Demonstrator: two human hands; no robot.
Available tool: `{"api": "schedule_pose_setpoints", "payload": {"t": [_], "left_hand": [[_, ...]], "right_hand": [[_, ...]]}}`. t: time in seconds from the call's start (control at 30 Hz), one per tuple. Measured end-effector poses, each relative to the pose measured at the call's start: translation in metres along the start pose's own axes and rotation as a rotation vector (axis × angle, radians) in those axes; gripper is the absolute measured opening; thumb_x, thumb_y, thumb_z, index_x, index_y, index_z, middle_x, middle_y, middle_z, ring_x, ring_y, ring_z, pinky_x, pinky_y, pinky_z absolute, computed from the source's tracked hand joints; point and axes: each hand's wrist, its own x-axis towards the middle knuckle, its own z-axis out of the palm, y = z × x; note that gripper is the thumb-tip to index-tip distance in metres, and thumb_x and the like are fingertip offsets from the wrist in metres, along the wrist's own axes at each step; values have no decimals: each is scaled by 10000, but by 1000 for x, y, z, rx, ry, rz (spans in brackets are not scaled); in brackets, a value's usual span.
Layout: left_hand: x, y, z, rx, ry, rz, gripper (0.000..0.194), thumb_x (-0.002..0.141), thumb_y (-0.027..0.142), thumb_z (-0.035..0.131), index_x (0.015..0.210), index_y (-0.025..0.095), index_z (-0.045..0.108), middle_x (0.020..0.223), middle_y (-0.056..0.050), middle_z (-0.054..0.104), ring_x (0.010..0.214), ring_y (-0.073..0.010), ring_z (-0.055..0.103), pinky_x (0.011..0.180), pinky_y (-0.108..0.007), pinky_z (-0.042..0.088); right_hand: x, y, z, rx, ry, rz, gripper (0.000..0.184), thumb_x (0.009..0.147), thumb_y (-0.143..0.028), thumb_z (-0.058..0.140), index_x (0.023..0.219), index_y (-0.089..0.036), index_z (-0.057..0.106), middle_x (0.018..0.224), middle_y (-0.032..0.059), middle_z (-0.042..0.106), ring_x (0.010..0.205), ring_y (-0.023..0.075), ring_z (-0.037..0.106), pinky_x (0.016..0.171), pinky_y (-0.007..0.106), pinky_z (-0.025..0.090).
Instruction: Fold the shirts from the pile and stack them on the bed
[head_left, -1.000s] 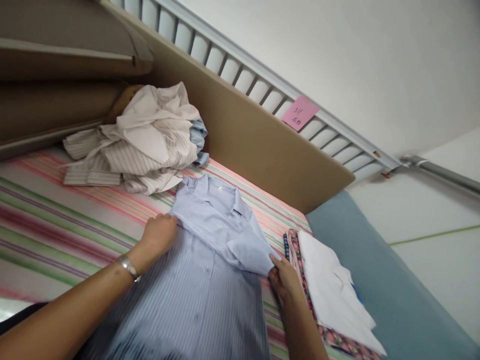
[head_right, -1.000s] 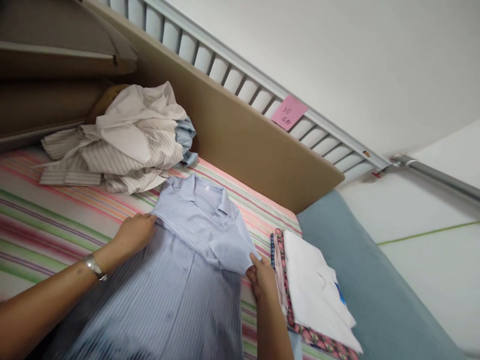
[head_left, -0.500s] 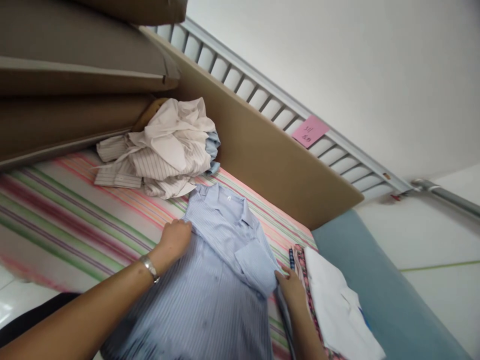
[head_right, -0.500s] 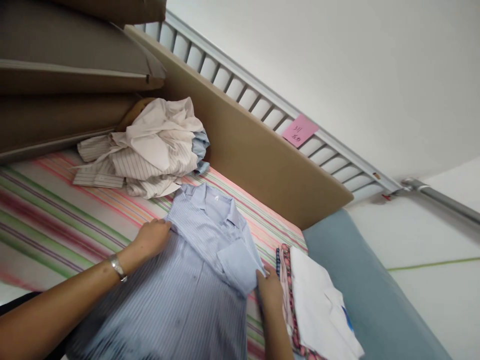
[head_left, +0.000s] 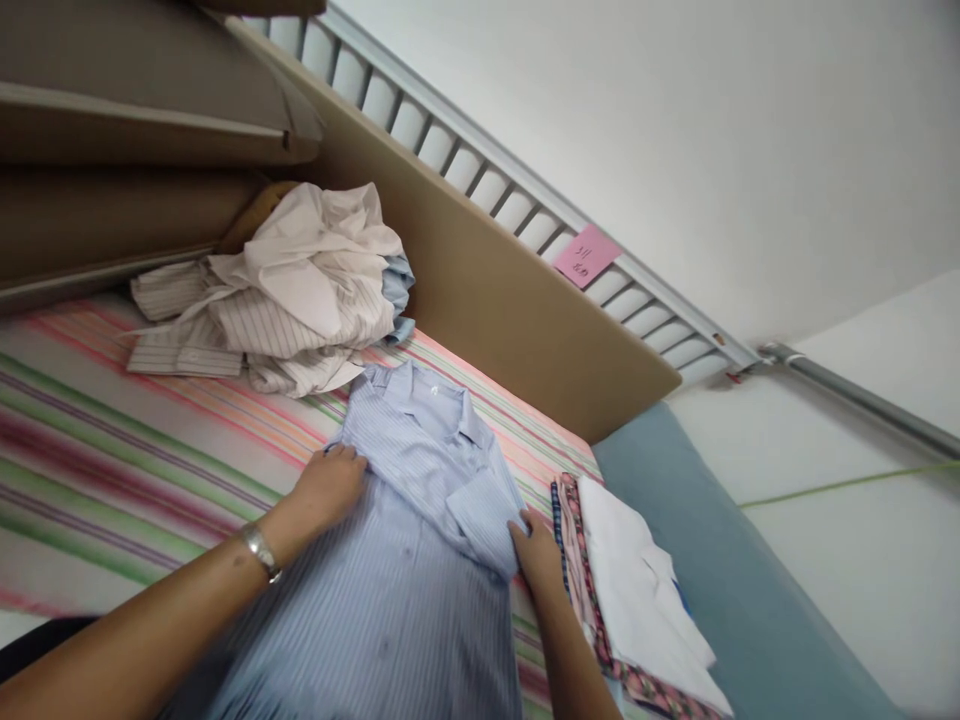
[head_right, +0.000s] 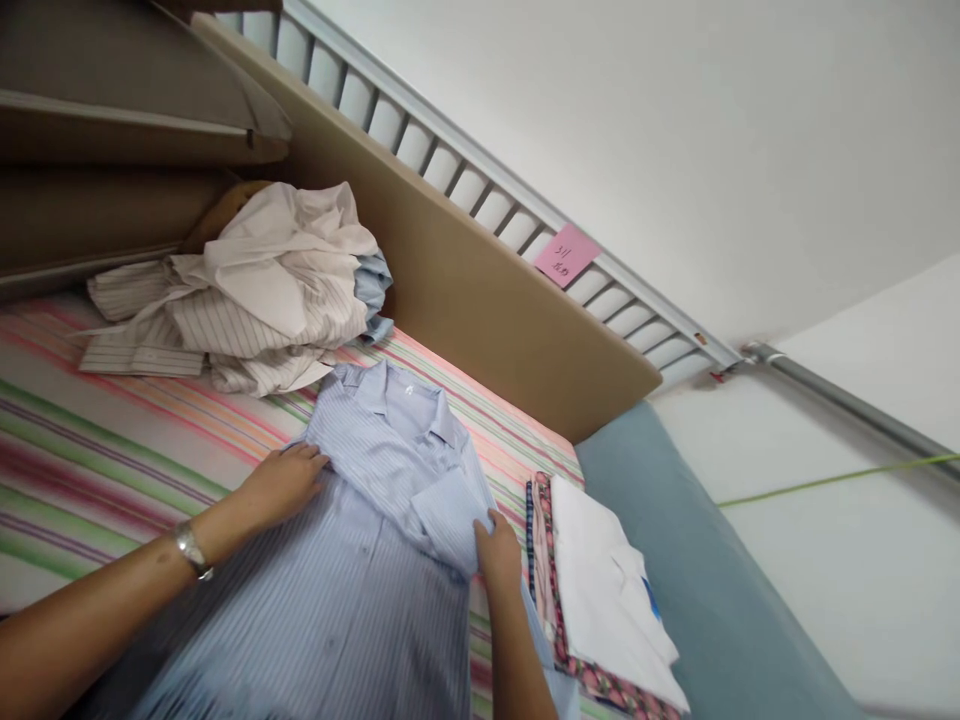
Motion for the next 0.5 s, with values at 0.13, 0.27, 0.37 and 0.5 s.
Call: {"api": "schedule_pose_setpoints", "payload": {"t": [0.13, 0.27, 0.37, 0.5], "left_hand": [[2, -1, 0, 0, -5, 5, 295, 825, 213, 474, 1071, 139, 619, 1116, -171, 603, 1124, -303, 509, 892, -435, 408], [4, 1, -2, 17, -39, -11, 312, 827, 240, 477, 1092, 141, 610, 1152, -171, 588, 1149, -302, 491, 919, -433, 394], [5, 1, -1, 44, -61, -9, 341, 830, 256, 475, 1129, 144, 593, 1172, -164, 576, 1160, -292, 480, 939, -419, 387], [6, -1, 5, 60, -63, 18, 390, 841, 265, 450, 1182, 117, 565, 1188, -179, 560, 1155, -298, 479, 925, -424, 404]], "right_hand": [[-23, 40, -26, 35, 62, 65, 566, 716, -493, 453, 1112, -121, 612, 1131, 155, 635, 1083, 284, 572, 955, 392, 403], [-86, 107, -53, 75, 110, 202, 532, 660, -552, 494, 1015, -183, 637, 1061, 119, 667, 1037, 290, 597, 920, 384, 436], [-141, 147, -57, 77, 82, 319, 566, 652, -596, 505, 1041, -199, 611, 1090, 120, 654, 1033, 301, 599, 916, 399, 444], [-182, 172, -44, 55, 104, 280, 699, 592, -623, 554, 1098, -141, 567, 1206, 187, 579, 1151, 341, 520, 988, 427, 397]]}}
